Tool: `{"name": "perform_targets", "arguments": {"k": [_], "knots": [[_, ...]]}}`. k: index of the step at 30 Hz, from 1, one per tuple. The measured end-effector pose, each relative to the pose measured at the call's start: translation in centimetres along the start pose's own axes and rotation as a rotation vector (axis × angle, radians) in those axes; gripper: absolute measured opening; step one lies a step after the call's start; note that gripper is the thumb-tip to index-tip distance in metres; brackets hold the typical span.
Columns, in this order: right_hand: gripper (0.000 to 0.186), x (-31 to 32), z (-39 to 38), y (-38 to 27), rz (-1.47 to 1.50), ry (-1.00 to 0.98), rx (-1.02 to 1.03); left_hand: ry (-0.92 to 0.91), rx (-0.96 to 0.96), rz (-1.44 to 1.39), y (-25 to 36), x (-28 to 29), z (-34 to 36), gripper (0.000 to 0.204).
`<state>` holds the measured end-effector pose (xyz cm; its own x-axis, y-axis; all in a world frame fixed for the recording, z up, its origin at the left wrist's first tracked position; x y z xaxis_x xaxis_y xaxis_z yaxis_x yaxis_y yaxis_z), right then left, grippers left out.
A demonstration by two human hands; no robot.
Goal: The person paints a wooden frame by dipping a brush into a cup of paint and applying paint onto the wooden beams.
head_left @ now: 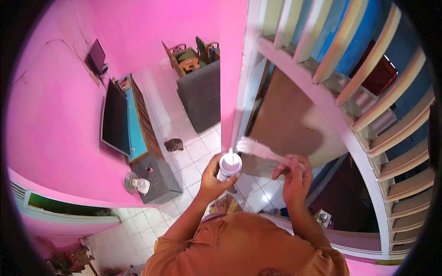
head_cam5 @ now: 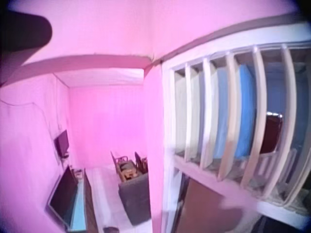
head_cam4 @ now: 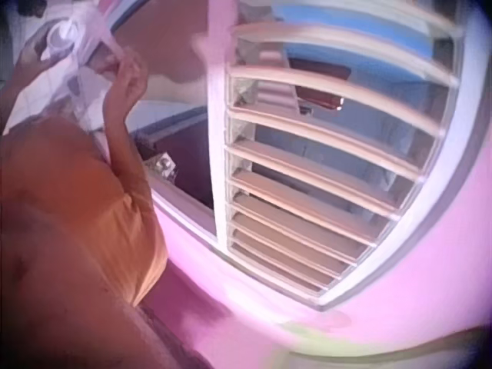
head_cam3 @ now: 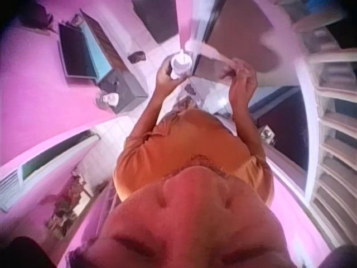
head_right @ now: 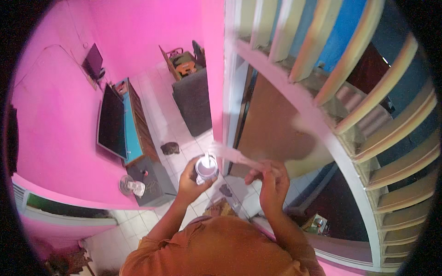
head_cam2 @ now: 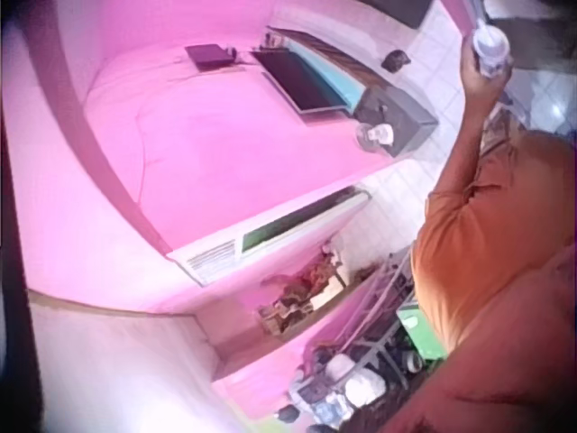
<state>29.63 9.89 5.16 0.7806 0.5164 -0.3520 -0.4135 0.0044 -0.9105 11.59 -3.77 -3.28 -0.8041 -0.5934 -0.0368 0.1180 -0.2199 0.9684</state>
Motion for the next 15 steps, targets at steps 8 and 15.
{"name": "perform_targets", "arguments": {"k": [8,15], "knots": [[0.021,-4.2,3.6,-0.4,-0.057,-0.067,0.169,0.087,0.010,-0.036,0.6,4.3,3.3,0.071],[0.018,-7.5,4.5,-0.8,-0.290,-0.208,0.206,0.100,-0.097,0.015,0.5,5.8,5.2,0.072]]}}
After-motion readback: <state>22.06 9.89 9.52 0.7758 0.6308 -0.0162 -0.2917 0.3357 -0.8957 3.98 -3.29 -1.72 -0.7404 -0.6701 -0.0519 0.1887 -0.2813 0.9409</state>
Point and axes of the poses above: each hand's wrist, its own z-axis towards the middle knuckle, its own x-axis out of the back of the hand, y = z × x, the point moved 1 cm from there along z, towards the middle knuckle
